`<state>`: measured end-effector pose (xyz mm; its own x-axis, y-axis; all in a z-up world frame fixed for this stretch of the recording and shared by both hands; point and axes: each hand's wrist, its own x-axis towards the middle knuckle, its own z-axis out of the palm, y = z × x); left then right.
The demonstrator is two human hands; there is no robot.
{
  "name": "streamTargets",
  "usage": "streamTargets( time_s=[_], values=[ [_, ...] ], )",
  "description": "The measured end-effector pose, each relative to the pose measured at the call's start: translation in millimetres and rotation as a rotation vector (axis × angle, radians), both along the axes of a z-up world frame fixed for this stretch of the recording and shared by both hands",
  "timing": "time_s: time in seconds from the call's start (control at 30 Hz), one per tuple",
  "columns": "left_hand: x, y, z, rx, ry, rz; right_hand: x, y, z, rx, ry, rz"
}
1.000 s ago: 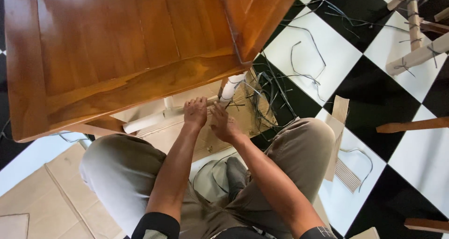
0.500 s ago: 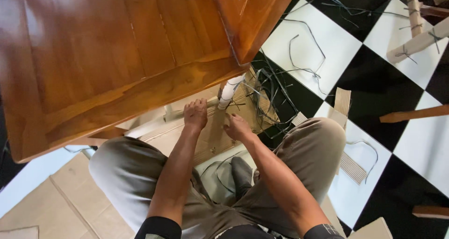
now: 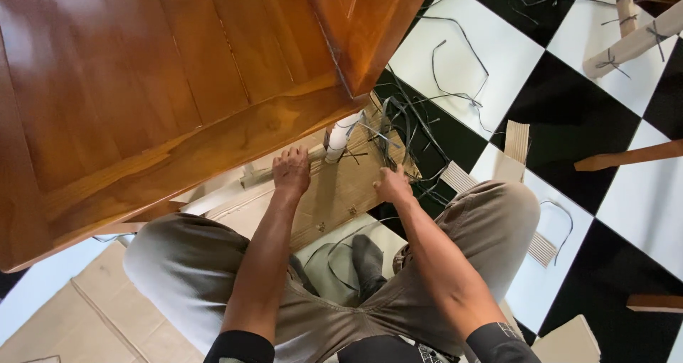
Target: Wrapping furniture legs with protective foam and securing them with plastic ties
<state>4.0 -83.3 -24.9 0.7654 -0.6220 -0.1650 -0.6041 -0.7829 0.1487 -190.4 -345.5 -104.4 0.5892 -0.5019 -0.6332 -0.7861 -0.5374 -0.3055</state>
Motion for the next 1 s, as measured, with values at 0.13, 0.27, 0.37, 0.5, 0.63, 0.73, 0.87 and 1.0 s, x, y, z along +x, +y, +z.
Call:
streamTargets(
  time_s=[0.13, 0.27, 0.37, 0.5, 0.63, 0.73, 0.87, 1.0],
  values=[
    [-5, -3, 15, 0.029, -0.017, 0.019, -2, 0, -16, 0.099, 0.043, 0.125],
    [-17, -1, 59, -0.082, 0.038, 0.02, -2, 15, 0, 0.136, -0.025, 0.17],
    [-25, -3, 67, -0.084, 0.003, 0.049, -2, 23, 34, 0.141, -0.088, 0.219],
    [-32, -7, 66, -0.062, -0.065, 0.055, -1, 13, 59, 0.025, -0.048, 0.13],
    [-41, -22, 95, -0.103, -0.272, 0.035, -5, -5, 52, -0.008, -0.144, -0.008],
    [-46, -36, 95, -0.213, -0.436, 0.028, -8, -30, 38, -0.067, -0.147, -0.143],
    [-56, -44, 80, -0.424, -0.503, 0.029, -22, -82, -1, -0.159, -0.217, -0.346],
    [-73, -52, 83, -0.63, -0.511, 0.006, -18, -102, -13, -0.171, -0.231, -0.454]
  ],
)
